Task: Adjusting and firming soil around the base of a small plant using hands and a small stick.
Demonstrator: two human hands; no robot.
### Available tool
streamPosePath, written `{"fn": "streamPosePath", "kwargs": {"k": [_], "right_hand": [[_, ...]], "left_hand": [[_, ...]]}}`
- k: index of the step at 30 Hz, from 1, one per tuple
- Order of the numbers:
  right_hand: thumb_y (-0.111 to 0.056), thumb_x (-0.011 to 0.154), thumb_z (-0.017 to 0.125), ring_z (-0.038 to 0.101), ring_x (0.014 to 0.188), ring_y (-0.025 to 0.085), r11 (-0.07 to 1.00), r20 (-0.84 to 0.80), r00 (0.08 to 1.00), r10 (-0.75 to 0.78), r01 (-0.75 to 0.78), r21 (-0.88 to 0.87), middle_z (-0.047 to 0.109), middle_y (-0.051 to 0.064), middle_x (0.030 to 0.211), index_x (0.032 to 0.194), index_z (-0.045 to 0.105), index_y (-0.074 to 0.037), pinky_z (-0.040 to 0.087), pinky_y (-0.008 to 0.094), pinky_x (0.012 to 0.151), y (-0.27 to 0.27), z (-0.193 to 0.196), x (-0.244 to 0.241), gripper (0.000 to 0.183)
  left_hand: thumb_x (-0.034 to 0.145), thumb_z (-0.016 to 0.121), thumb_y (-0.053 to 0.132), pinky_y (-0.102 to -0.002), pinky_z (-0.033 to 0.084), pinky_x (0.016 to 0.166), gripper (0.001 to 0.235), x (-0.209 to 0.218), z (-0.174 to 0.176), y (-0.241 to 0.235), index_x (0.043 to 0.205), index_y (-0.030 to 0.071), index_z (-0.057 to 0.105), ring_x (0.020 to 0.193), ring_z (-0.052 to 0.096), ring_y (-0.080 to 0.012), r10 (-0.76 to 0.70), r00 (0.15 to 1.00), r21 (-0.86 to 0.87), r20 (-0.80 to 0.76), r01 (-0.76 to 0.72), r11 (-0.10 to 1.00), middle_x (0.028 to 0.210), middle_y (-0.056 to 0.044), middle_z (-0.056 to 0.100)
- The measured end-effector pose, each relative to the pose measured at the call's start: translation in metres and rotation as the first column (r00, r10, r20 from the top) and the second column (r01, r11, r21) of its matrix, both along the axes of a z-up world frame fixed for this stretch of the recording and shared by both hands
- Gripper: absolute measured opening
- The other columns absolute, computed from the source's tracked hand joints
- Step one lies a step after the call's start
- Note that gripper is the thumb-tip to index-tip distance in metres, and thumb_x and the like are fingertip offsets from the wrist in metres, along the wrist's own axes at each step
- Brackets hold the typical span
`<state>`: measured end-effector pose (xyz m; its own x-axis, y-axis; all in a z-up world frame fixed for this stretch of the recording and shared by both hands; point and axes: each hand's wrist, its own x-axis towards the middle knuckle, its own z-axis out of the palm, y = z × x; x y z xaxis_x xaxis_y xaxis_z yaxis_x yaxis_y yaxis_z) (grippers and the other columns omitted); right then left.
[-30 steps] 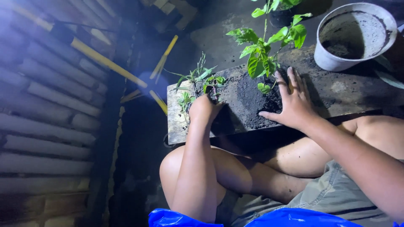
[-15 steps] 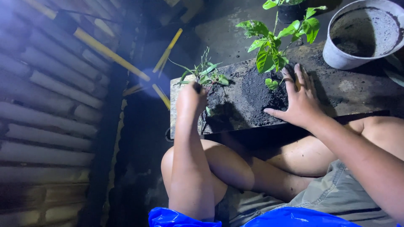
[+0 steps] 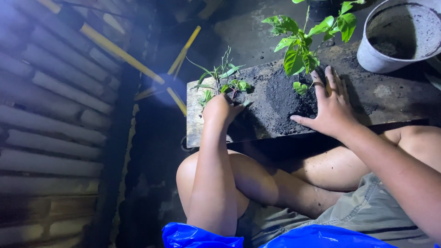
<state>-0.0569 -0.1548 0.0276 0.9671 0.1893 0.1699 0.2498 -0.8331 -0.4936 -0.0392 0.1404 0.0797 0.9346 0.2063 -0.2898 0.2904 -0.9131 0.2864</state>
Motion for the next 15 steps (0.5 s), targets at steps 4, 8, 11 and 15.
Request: {"fn": "streamPosePath", "kwargs": {"k": [4, 8, 11, 15], "right_hand": [[-0.071, 0.068, 0.071, 0.017, 0.153, 0.052, 1.000, -0.021, 1.000, 0.009, -0.009, 0.005, 0.014, 0.036, 0.165, 0.165, 0.019, -0.011, 0.012, 0.063, 0.122, 0.000, 0.003, 0.000, 0.126], [-0.071, 0.069, 0.071, 0.016, 0.152, 0.053, 1.000, -0.012, 1.000, 0.021, -0.021, -0.001, 0.013, 0.036, 0.165, 0.165, 0.018, -0.010, 0.013, 0.064, 0.121, 0.000, 0.004, -0.001, 0.125], [-0.070, 0.069, 0.071, 0.016, 0.152, 0.053, 1.000, -0.008, 1.000, 0.025, -0.025, -0.003, 0.012, 0.036, 0.165, 0.165, 0.018, -0.010, 0.013, 0.064, 0.121, -0.001, 0.004, 0.001, 0.125], [-0.072, 0.069, 0.070, 0.015, 0.153, 0.052, 1.000, -0.017, 1.000, 0.024, -0.024, -0.003, 0.010, 0.034, 0.166, 0.165, 0.017, -0.012, 0.012, 0.063, 0.122, -0.001, 0.003, 0.001, 0.125]], "left_hand": [[0.082, 0.076, 0.043, -0.054, 0.058, 0.095, 0.046, 0.013, -0.027, 0.008, 0.114, 0.010, 0.072, 0.110, 0.072, -0.0373, 0.018, 1.000, 0.099, 0.017, -0.020, 0.995, 0.106, -0.017, 0.075], [0.081, 0.079, 0.040, -0.057, 0.057, 0.098, 0.052, 0.011, -0.022, 0.005, 0.117, 0.004, 0.067, 0.114, 0.070, -0.0399, 0.042, 0.999, 0.078, 0.030, -0.044, 0.996, 0.111, -0.020, 0.073], [0.083, 0.078, 0.038, -0.056, 0.057, 0.098, 0.049, 0.010, -0.024, 0.003, 0.116, 0.003, 0.066, 0.114, 0.070, -0.0397, 0.052, 0.998, 0.080, 0.042, -0.055, 0.995, 0.111, -0.019, 0.073], [0.090, 0.073, 0.035, -0.054, 0.056, 0.101, 0.045, 0.006, -0.011, -0.002, 0.118, 0.000, 0.066, 0.117, 0.069, -0.0397, 0.059, 0.998, 0.084, 0.031, -0.061, 0.995, 0.114, -0.020, 0.073]]}}
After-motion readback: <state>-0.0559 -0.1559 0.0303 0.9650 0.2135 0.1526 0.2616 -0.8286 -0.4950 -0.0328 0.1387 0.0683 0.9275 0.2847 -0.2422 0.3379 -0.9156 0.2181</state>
